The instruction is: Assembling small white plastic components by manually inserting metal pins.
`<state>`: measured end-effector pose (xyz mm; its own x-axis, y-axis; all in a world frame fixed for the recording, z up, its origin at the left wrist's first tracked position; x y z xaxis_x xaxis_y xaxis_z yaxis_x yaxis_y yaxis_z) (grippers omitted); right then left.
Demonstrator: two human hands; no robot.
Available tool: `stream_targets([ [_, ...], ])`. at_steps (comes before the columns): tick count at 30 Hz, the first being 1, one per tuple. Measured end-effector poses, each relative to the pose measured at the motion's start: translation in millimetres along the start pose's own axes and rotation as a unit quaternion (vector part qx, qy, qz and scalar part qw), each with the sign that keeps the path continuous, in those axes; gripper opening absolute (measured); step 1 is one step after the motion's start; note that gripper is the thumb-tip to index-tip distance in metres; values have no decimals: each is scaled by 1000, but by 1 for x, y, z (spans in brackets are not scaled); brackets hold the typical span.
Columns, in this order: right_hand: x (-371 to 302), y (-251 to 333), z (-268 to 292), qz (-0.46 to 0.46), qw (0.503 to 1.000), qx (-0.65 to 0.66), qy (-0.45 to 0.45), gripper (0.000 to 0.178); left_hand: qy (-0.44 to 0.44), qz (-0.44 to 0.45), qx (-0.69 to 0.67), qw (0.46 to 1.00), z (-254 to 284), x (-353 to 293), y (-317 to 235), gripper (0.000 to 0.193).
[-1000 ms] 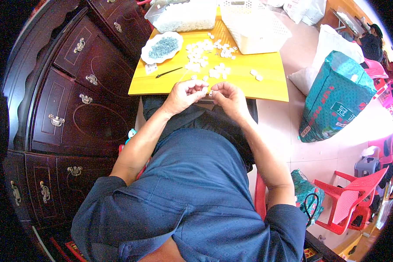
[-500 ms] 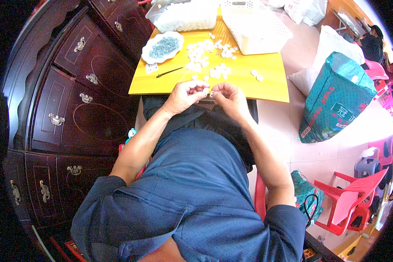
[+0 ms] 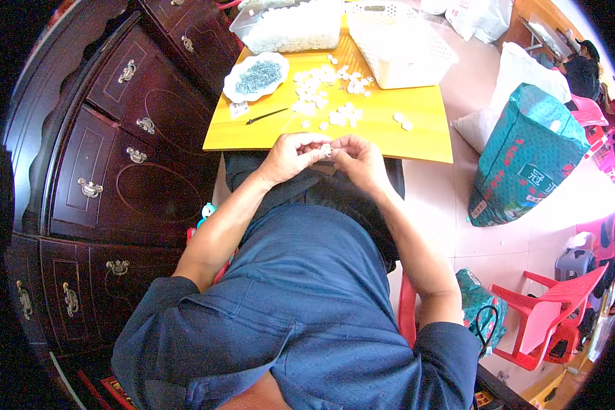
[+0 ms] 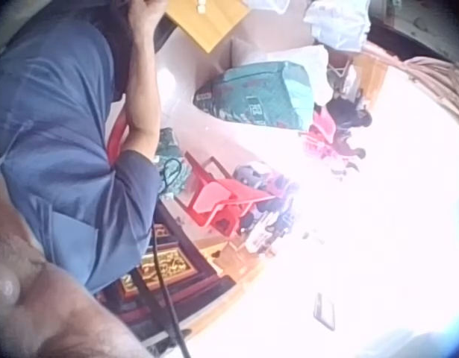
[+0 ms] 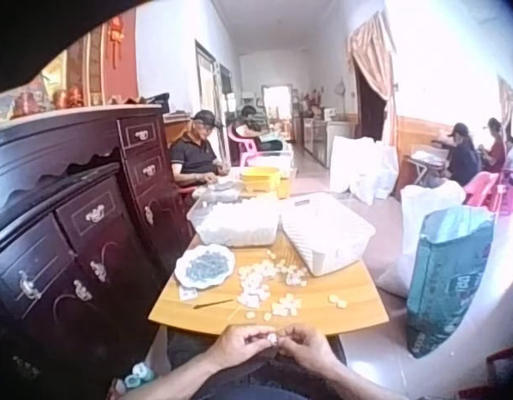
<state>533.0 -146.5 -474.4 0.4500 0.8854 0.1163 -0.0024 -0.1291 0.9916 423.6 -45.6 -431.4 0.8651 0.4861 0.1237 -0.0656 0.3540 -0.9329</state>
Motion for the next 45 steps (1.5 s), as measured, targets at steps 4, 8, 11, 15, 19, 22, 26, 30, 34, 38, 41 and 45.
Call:
stream_targets([
  [4, 0, 0, -3, -9, 1000, 25, 6, 12, -9, -32, 31, 999, 1, -1, -6, 20],
  [8, -2, 0, -4, -24, 999, 31, 1, 13, -21, -67, 45, 997, 2, -1, -11, 18],
  [11, -3, 2, -4, -35, 999, 35, -7, 13, 0, -71, 91, 993, 0, -1, -14, 20],
  [15, -3, 1, -5, -45, 999, 16, 6, 14, -9, -111, 110, 988, -1, -4, -26, 19],
  [19, -4, -3, -10, -67, 997, 31, 22, 16, -15, -90, 120, 989, -3, -6, -28, 23],
  [22, -3, -11, -11, -72, 996, 57, 23, 16, -38, -59, 153, 986, -2, -11, -35, 32],
  [26, -5, -12, -16, -71, 990, 119, 10, 14, -159, -173, 244, 941, 0, -21, -57, 35],
  [30, -6, -14, -18, -69, 987, 143, 12, 14, -135, -183, 272, 935, -7, -20, -48, 27],
  [34, -9, -11, -18, -98, 981, 167, -12, 17, -143, -187, 272, 933, -7, -21, -50, 19],
  [38, -9, -16, -18, -127, 979, 157, -15, 24, -136, -187, 252, 940, -7, -21, -53, 18],
  [41, -6, -21, -17, -128, 978, 163, -11, 23, -129, -179, 234, 947, -6, -20, -52, 18],
  [45, -7, -21, -17, -128, 975, 182, -14, 22, -91, -137, 239, 957, -8, -17, -45, 23],
])
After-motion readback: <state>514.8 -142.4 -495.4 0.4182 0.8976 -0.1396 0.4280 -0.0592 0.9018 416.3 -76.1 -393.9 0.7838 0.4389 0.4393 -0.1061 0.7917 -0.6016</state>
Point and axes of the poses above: each hand's wrist, its own x-axis towards the middle knuckle, its own z-axis out of the back of the hand, y = z × x, the point moved 9 cm from there along x, towards the middle knuckle, and after that the axes turned 8 degrees about z, right-handed, at the moved point
